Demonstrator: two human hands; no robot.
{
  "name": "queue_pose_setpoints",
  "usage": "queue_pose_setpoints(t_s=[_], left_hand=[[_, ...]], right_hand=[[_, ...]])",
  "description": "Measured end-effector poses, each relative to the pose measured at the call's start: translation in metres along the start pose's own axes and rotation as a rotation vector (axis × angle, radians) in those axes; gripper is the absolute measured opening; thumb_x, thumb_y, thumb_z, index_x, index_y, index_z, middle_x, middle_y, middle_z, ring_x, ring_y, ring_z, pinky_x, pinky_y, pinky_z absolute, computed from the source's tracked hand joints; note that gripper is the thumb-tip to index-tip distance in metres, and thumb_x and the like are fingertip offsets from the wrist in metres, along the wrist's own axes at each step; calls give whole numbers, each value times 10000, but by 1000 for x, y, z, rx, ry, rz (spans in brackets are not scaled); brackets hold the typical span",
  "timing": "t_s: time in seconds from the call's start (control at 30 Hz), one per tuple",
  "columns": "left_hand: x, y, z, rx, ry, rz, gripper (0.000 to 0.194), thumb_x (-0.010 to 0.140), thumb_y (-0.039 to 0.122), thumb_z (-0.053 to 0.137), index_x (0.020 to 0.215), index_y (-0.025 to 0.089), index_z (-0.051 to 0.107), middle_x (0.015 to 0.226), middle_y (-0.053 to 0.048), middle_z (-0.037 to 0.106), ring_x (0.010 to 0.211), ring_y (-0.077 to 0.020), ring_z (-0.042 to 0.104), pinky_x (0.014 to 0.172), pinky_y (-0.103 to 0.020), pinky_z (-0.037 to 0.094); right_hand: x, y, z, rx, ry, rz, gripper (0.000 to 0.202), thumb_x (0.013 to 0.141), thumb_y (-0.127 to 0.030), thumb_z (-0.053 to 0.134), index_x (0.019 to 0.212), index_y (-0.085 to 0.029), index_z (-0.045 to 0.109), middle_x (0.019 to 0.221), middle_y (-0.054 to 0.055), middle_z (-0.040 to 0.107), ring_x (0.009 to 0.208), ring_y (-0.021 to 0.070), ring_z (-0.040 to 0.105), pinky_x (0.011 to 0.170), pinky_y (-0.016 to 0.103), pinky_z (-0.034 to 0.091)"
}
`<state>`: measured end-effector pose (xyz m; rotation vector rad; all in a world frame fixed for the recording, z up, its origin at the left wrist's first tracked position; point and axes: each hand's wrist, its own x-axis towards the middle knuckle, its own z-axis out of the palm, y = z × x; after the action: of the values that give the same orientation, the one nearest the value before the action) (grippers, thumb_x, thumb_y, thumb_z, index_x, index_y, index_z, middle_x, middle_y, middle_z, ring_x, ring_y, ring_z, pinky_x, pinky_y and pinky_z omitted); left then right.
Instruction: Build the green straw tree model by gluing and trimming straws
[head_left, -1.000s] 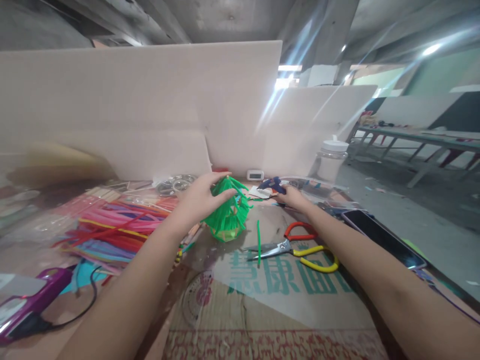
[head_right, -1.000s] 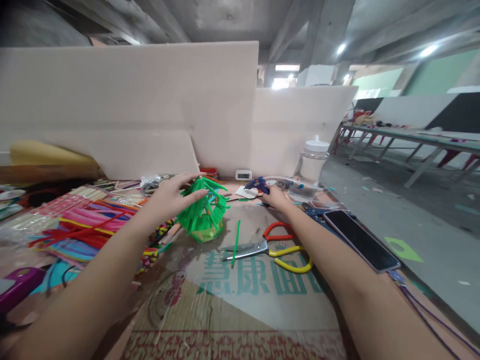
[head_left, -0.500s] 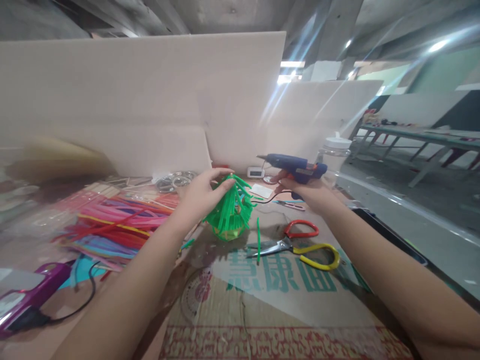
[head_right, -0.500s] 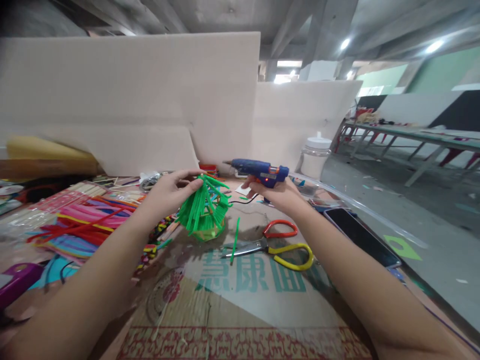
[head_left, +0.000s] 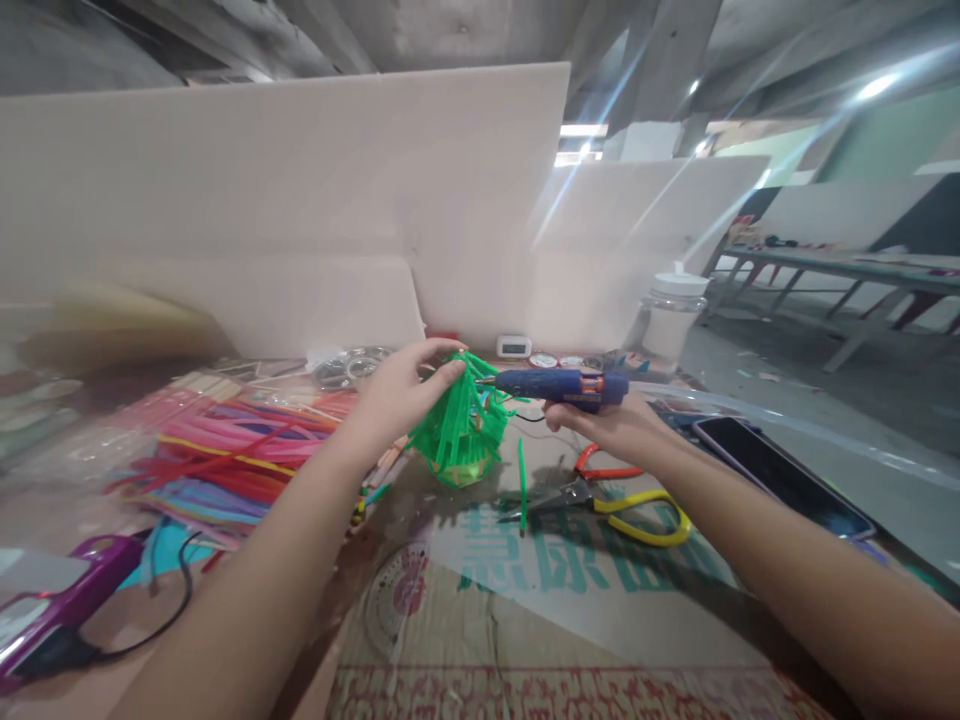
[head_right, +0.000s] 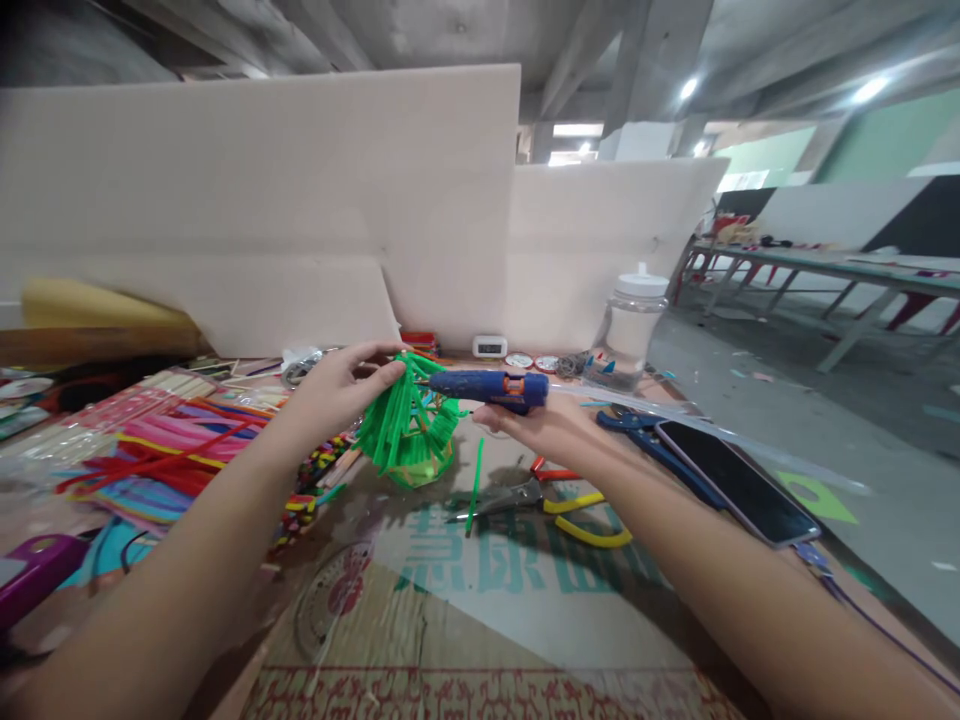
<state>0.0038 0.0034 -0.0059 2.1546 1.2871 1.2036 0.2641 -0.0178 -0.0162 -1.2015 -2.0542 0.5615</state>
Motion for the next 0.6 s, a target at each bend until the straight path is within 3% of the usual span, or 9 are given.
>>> queue_pose_setpoints(t_s=[0.13,0.33,0.47,0.6], left_hand=[[0,0,-1,19,2,9,407,886,462,563,1163,186,675,1050,-82,722,977,-242,665,899,-378,509],[-2,2,1,39,5,14,386,890,456,554,1154,197,665,1038,-80,722,989,-250,667,880,-388,522],[-3,4,1,42,0,26,382,894,452,554,1151,193,665,1049,-81,720,988,-248,667,892,-389,516],[-3,3,-1,48,-4,27,379,899,451,550,1155,196,663,1056,-78,718,981,-245,666,900,-395,511]], right_hand=[[1,-2,4,27,37,-23,353,739,-570,674,831,-233,724,667,18,689,617,209,616,556,308,479],[4,-1,8,48,78,-150,358,753,-479,724,1063,-299,740,952,11,762,854,260,707,738,357,561],[6,2,9,2,98,-178,378,727,-477,760,1071,-321,741,1020,3,764,936,278,706,839,393,560],[5,0,9,-8,104,-90,346,724,-454,752,1032,-298,745,935,5,767,849,267,702,781,380,554]])
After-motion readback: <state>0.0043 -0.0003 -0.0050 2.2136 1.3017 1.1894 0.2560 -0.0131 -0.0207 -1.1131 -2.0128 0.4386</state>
